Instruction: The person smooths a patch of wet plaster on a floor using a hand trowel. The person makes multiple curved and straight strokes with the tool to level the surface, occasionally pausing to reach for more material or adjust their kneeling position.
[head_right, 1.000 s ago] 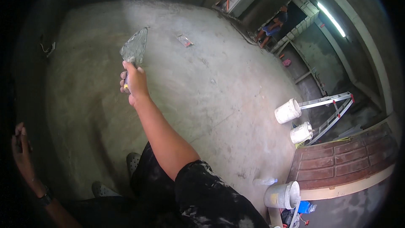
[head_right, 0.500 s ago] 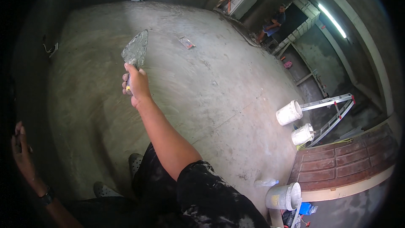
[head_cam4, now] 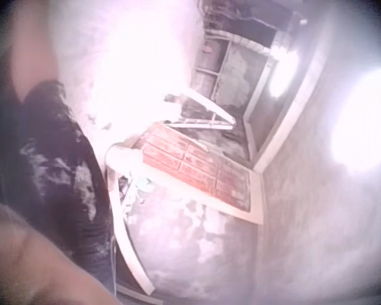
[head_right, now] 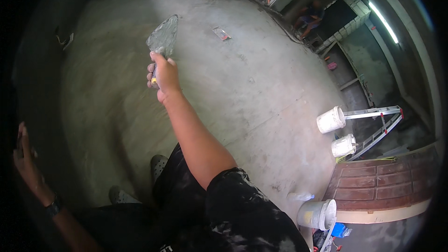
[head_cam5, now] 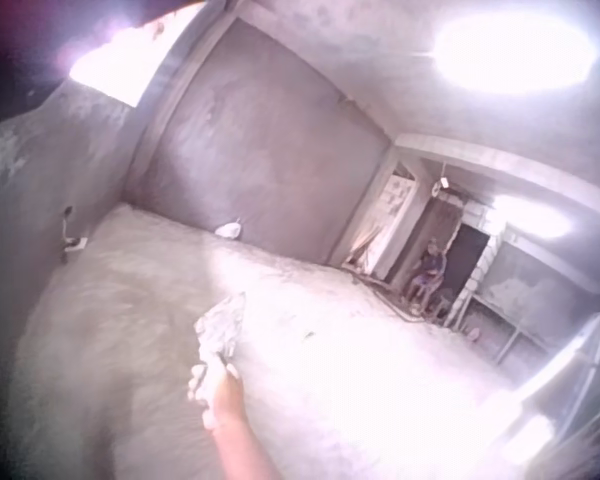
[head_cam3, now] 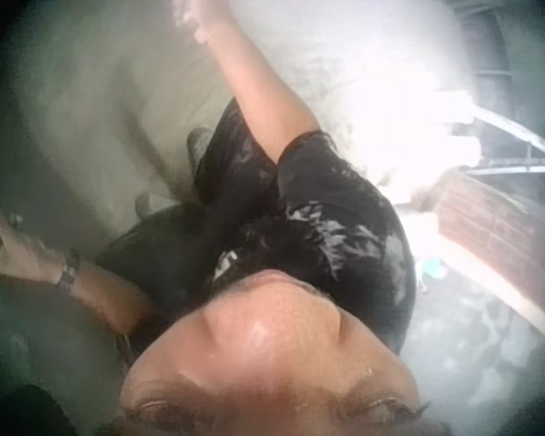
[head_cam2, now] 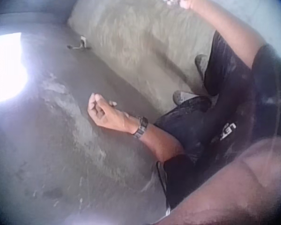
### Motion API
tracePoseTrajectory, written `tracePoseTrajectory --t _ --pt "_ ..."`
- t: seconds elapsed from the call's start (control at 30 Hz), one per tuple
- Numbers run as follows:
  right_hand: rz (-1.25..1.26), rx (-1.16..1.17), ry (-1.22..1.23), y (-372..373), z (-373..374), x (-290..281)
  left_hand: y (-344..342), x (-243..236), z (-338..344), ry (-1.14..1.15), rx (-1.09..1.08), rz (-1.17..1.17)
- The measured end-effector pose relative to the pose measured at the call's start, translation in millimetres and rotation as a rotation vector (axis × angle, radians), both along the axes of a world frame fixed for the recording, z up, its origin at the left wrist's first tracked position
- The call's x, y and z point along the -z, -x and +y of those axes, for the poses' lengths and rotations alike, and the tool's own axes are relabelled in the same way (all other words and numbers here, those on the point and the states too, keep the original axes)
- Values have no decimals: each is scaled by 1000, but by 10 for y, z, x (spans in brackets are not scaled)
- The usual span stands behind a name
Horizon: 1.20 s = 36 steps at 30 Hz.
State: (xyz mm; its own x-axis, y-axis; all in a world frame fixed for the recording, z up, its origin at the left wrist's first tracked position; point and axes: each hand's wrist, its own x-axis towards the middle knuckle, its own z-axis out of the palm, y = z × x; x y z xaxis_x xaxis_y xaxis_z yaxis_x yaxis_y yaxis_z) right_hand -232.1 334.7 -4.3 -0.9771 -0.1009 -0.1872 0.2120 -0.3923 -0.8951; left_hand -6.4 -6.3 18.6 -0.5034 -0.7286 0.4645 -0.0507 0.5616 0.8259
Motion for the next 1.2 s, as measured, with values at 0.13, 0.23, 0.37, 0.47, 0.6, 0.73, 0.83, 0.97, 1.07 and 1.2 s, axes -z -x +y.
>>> tracePoseTrajectory --t 0.13,0.23,0.37,0.47,0.6,0.73,0.83,0.97,1.07,1.2 --pt "2 -5 7 25 8 40 -15 -64 84 21 5 -29" --pt "-21 -30 -11 79 -80 85 -33 23 27 11 7 -9" --pt "25 -137 24 118 -145 58 -174 8 -36 235 38 21" --pt "55 -227 -5 246 215 225 114 -83 215 -8 38 140" --pt "55 -165 -54 111 -37 221 41 -120 110 -214 154 401" --pt "60 -239 -25 88 -34 142 15 -94 76 -288 178 547" --pt "81 -233 -71 59 -25 88 30 -97 69 -395 189 575" --pt "109 -243 -97 104 9 87 102 -158 160 -351 183 540" --pt "121 -238 -114 120 13 72 139 -195 223 -360 159 546" --pt "157 -248 -127 138 31 91 142 -116 108 -428 218 604"
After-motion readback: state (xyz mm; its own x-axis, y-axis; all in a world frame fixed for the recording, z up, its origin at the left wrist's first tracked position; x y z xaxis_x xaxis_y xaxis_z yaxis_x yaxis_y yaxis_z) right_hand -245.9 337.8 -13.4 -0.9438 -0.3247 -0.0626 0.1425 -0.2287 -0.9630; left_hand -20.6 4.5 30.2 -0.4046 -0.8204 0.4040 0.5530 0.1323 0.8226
